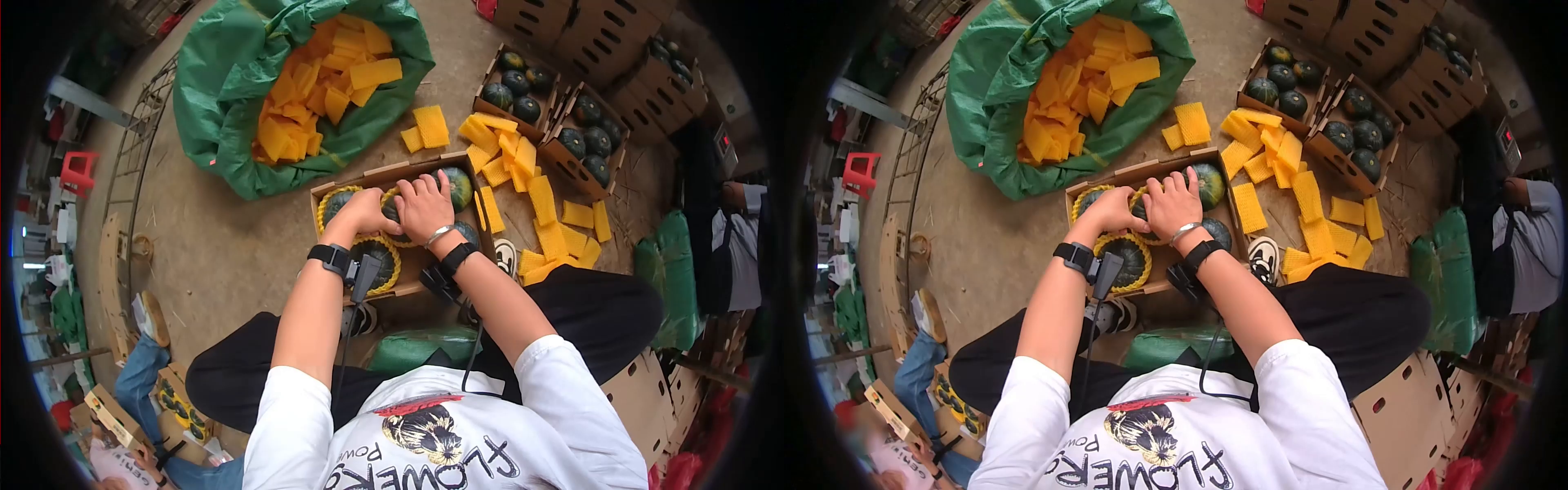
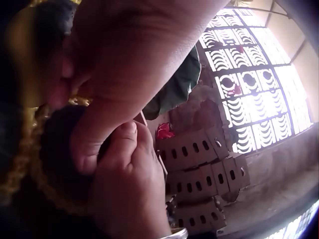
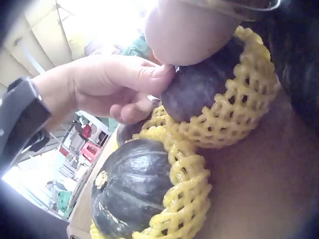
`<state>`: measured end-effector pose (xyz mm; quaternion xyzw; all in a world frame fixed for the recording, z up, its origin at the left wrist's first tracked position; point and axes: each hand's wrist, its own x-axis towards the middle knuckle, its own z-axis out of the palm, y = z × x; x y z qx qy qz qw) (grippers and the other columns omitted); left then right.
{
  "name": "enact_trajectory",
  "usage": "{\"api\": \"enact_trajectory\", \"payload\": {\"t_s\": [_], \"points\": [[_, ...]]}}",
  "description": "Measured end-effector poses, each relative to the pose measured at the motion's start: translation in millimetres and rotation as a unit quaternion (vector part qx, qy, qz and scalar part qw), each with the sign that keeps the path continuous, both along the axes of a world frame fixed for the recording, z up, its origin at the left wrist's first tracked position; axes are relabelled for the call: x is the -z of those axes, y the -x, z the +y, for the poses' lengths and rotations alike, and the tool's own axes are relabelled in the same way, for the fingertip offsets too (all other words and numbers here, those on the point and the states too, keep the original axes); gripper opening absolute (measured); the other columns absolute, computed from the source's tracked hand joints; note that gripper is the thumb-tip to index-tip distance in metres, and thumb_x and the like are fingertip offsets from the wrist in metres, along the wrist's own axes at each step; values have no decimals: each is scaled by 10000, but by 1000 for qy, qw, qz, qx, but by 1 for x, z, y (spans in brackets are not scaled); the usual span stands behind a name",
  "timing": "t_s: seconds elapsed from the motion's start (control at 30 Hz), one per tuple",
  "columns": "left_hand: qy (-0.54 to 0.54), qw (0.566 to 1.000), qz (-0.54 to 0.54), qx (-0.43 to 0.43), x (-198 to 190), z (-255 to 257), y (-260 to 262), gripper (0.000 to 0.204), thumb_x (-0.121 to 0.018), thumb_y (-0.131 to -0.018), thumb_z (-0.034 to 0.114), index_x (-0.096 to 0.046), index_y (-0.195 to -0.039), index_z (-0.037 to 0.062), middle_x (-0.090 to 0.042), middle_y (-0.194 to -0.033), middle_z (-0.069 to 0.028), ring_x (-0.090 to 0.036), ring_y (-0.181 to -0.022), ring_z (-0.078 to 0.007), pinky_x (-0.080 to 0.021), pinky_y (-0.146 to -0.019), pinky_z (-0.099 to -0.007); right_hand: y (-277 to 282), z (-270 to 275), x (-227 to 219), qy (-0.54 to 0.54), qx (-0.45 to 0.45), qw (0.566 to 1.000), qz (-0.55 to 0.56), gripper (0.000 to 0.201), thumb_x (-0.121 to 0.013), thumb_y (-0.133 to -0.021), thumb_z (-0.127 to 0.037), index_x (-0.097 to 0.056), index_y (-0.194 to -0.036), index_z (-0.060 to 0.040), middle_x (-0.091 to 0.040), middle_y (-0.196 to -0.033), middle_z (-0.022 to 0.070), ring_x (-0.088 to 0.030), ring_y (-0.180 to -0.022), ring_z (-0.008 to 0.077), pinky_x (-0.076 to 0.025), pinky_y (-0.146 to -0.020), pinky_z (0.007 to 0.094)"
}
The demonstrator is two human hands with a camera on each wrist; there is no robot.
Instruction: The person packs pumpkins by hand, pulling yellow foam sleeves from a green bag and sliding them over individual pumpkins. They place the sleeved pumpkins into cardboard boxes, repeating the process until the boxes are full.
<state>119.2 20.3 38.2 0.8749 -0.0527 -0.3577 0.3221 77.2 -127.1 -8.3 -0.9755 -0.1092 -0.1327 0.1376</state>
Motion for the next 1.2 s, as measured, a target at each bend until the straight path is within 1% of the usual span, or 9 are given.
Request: {"api": "enact_trajectory", "payload": {"t_s": [0.23,0.33,0.53,0.6,0.7,0.77,0.83,1.0,1.2], "points": [[-38,997,-64,8,14,4,2,816,-851,-528,248,-500,-1177,-100,-639,-918,-201,-656,-695,-253,-521,-614,-340,-6,0,4,-24,-7,1000,-2,240,-490,-862,-324,-569,-965,-123,-592,-905,90,-492,-1040,261,-203,-1054,469],[-49,972,-221,68,17,10,14,576,-768,-587,279,-579,-1027,-41,-618,-1015,-233,-574,-972,-390,-465,-845,-429,-4,18,11,-14,36,999,-1,261,-504,-847,-319,-569,-964,-95,-586,-919,127,-482,-1040,296,-181,-1064,507],[-54,952,-303,2,7,-5,65,614,-706,-681,65,-462,-1244,28,-546,-1068,-178,-535,-1031,-361,-460,-848,-429,-8,5,-2,-57,-17,995,86,295,-478,-862,-305,-586,-1014,-77,-575,-1005,164,-445,-1109,322,-128,-1083,512],[-41,950,-309,-17,9,0,68,570,-700,-700,48,-487,-1228,27,-539,-998,-166,-546,-989,-356,-464,-822,-416,-35,-34,-13,-58,-190,980,10,270,-475,-853,-269,-643,-978,-99,-622,-952,138,-570,-939,294,-448,-867,415],[28,969,-236,-64,17,11,63,500,-702,-714,66,-533,-1183,30,-532,-985,-172,-554,-944,-353,-470,-789,-393,-66,-126,-31,-459,150,849,215,268,-559,-821,-217,-630,-973,-8,-658,-884,156,-640,-786,274,-502,-710,359],[21,975,-204,-86,1,6,54,478,-719,-712,110,-554,-1151,13,-536,-1011,-176,-541,-957,-350,-456,-815,-388,-87,-190,23,-186,123,945,238,303,-566,-840,-273,-637,-951,0,-667,-878,184,-640,-816,329,-500,-744,396],[24,933,-350,-82,-1,-3,48,516,-727,-716,163,-541,-1169,1,-542,-1059,-176,-509,-1018,-347,-427,-873,-395,-85,-215,89,-40,90,881,462,425,-623,-809,-316,-576,-1106,-16,-644,-981,214,-618,-911,343,-485,-810,408],[-5,931,-365,-19,41,-36,35,502,-632,-798,313,-536,-1214,50,-506,-1235,-178,-438,-1156,-344,-311,-992,-449,-13,-198,152,15,89,937,338,796,-659,-779,-258,-213,-1423,-117,-534,-1183,212,-579,-1005,349,-471,-856,421],[-41,907,-417,-36,38,-36,45,527,-648,-795,303,-513,-1244,61,-476,-1278,-200,-413,-1198,-354,-310,-993,-447,-60,-192,46,53,113,953,275,539,-583,-772,-190,-407,-1279,-138,-635,-900,181,-620,-802,362,-497,-736,447]]}}
